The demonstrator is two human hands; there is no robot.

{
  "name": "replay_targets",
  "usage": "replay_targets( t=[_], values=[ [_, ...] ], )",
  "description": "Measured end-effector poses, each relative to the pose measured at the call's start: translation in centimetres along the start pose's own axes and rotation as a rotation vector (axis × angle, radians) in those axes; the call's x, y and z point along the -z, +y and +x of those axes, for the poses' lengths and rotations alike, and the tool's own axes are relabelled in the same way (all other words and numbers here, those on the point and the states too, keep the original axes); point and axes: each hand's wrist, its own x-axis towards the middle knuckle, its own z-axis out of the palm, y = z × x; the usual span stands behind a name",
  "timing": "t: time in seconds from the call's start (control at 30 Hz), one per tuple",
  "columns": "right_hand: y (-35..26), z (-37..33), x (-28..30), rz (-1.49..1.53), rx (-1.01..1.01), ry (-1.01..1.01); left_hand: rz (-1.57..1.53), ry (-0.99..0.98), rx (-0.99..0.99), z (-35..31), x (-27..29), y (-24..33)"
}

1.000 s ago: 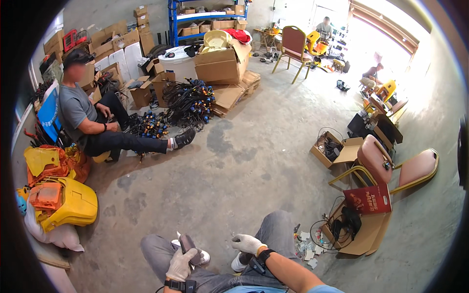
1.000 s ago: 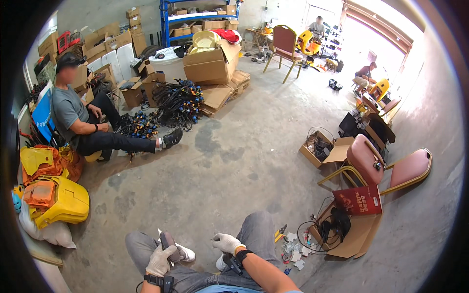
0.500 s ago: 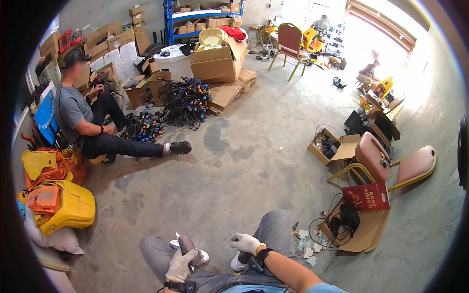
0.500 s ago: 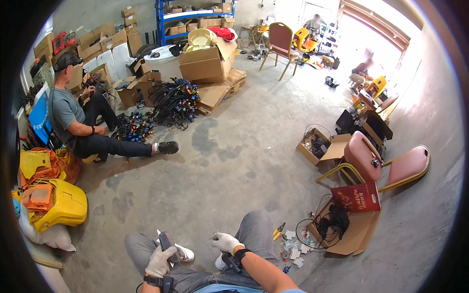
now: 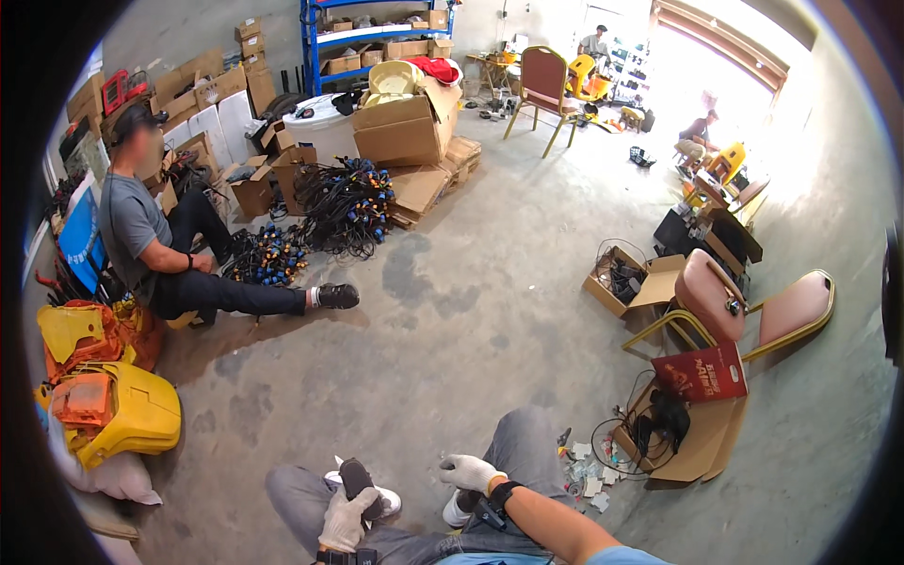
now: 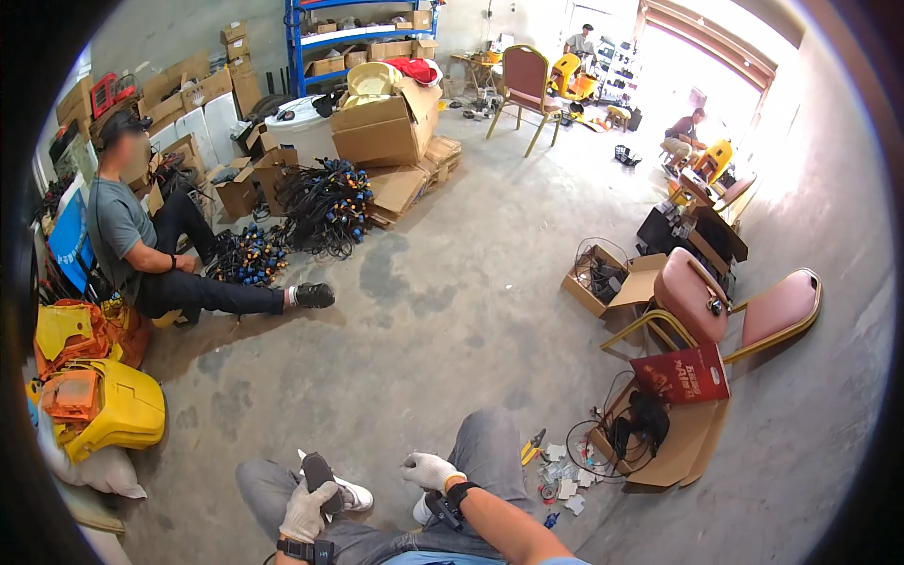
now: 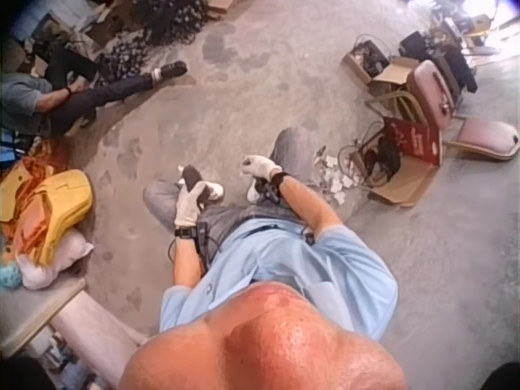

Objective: The person uses a screwdriver to remove screws from a white metal plate attached to a black plastic housing and then holds the detached plate.

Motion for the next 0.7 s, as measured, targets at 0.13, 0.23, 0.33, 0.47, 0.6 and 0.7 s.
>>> replay_targets(
  t=[0.13, 0.23, 0.33, 0.47, 0.6, 0.7],
  values=[
    [-0.3, -0.1, 0.0, -0.005, 0.005, 0.012, -0.043, -0.098, -0.039, -0.7, -0.2, 0.9],
    [-0.3, 0.0, 0.1, -0.009, 0.006, 0.003, -0.134, -0.118, -0.043, -0.7, -0.4, 0.9],
    [-0.3, 0.1, 0.1, -0.02, -0.003, -0.008, -0.209, -0.156, -0.041, -0.2, -0.2, 0.1],
    [-0.5, 0.2, 0.1, -0.048, -0.023, -0.028, -0.23, -0.13, -0.039, 1.0, 0.4, -1.5],
    [-0.6, 0.2, 0.2, -0.045, -0.026, -0.034, -0.199, -0.122, -0.051, 1.8, 0.9, -2.5],
    [-0.6, 0.2, 0.2, -0.028, -0.063, -0.051, -0.207, -0.128, -0.042, 1.9, 1.0, -2.4]
  ],
)
